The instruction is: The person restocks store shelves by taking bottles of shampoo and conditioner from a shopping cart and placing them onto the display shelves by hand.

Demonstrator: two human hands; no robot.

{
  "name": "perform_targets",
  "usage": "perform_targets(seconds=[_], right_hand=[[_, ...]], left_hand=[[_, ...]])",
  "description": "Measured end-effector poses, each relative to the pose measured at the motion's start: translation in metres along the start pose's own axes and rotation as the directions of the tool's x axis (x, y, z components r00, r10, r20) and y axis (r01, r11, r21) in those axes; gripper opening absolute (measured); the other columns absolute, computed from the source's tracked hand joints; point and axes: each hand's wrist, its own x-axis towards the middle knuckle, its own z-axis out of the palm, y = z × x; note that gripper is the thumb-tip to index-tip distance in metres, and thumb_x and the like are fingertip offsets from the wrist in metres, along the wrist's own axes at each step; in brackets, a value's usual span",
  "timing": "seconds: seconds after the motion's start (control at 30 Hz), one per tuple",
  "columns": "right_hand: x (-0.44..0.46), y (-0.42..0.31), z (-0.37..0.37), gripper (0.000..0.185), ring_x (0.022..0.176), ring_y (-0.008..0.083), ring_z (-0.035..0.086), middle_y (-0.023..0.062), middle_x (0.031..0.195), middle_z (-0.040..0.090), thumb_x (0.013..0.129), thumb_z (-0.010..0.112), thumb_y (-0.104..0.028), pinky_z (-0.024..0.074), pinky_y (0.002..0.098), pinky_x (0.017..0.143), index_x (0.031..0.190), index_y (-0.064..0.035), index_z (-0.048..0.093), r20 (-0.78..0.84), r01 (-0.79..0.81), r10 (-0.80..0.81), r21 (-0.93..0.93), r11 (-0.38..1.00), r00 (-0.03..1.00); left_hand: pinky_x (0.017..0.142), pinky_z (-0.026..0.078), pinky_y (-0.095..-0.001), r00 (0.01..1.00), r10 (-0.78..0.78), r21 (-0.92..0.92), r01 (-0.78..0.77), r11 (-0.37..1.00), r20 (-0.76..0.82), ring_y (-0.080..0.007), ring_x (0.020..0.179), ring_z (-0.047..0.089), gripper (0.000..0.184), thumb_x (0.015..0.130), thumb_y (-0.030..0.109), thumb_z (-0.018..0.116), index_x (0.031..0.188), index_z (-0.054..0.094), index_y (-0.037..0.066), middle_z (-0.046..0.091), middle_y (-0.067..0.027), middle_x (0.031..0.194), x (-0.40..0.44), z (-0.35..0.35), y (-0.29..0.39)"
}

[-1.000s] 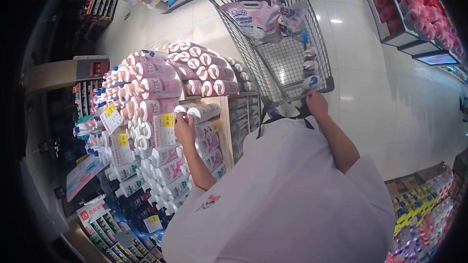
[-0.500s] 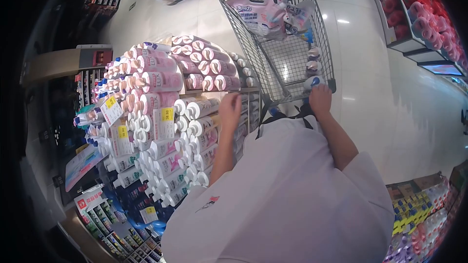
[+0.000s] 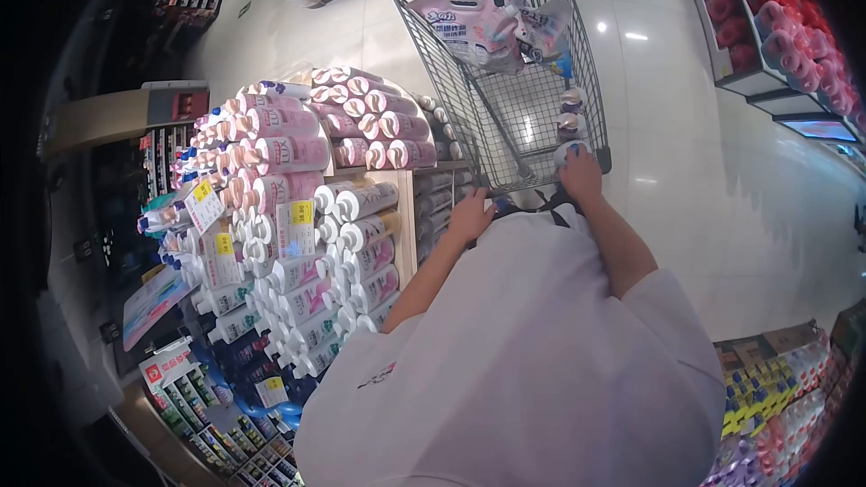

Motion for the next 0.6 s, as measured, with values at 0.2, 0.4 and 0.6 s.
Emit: perform_targets(seconds=[0.2, 0.4, 0.6], right_hand=[[0.017, 0.008, 0.004, 0.041, 0.108, 0.038, 0.069, 0.0207, 0.133, 0.057, 0.09, 0.068, -0.024, 0.0606, 0.0504, 0.088, 0.127, -0.0067, 0.062, 0.094, -0.018, 0.016, 0.021, 1.0, 0.995], [0.054, 0.023, 0.026, 0.041, 0.108, 0.0425, 0.07, 0.0224, 0.132, 0.056, 0.088, 0.072, -0.018, 0.0598, 0.0535, 0.09, 0.127, -0.0084, 0.062, 0.328, -0.055, 0.046, 0.018, 0.998, 0.944], [0.086, 0.037, 0.038, 0.047, 0.11, 0.0459, 0.071, 0.0249, 0.141, 0.051, 0.085, 0.076, -0.017, 0.0586, 0.0547, 0.094, 0.129, -0.0087, 0.062, 0.349, 0.012, -0.021, 0.028, 1.0, 0.937]], left_hand=[[0.091, 0.058, -0.0552, 0.895, -0.426, 0.063, 0.421, 0.905, 0.133, -0.0439, 0.108, 0.071, 0.056, 0.097, 0.041, 0.07, 0.134, 0.053, 0.003, 0.063, -0.0245, 0.13, 0.009, 0.022, -0.03], [0.103, 0.053, -0.0553, 0.966, -0.159, -0.086, 0.144, 0.986, -0.204, -0.0449, 0.129, 0.062, 0.051, 0.096, 0.028, 0.071, 0.138, 0.055, 0.004, 0.054, -0.0256, 0.149, 0.009, 0.02, -0.02], [0.122, 0.037, -0.0544, 0.911, 0.273, 0.296, -0.181, 0.938, -0.309, -0.0385, 0.149, 0.042, 0.046, 0.091, 0.02, 0.073, 0.133, 0.063, 0.003, 0.048, -0.0199, 0.157, 0.036, 0.038, -0.014]])
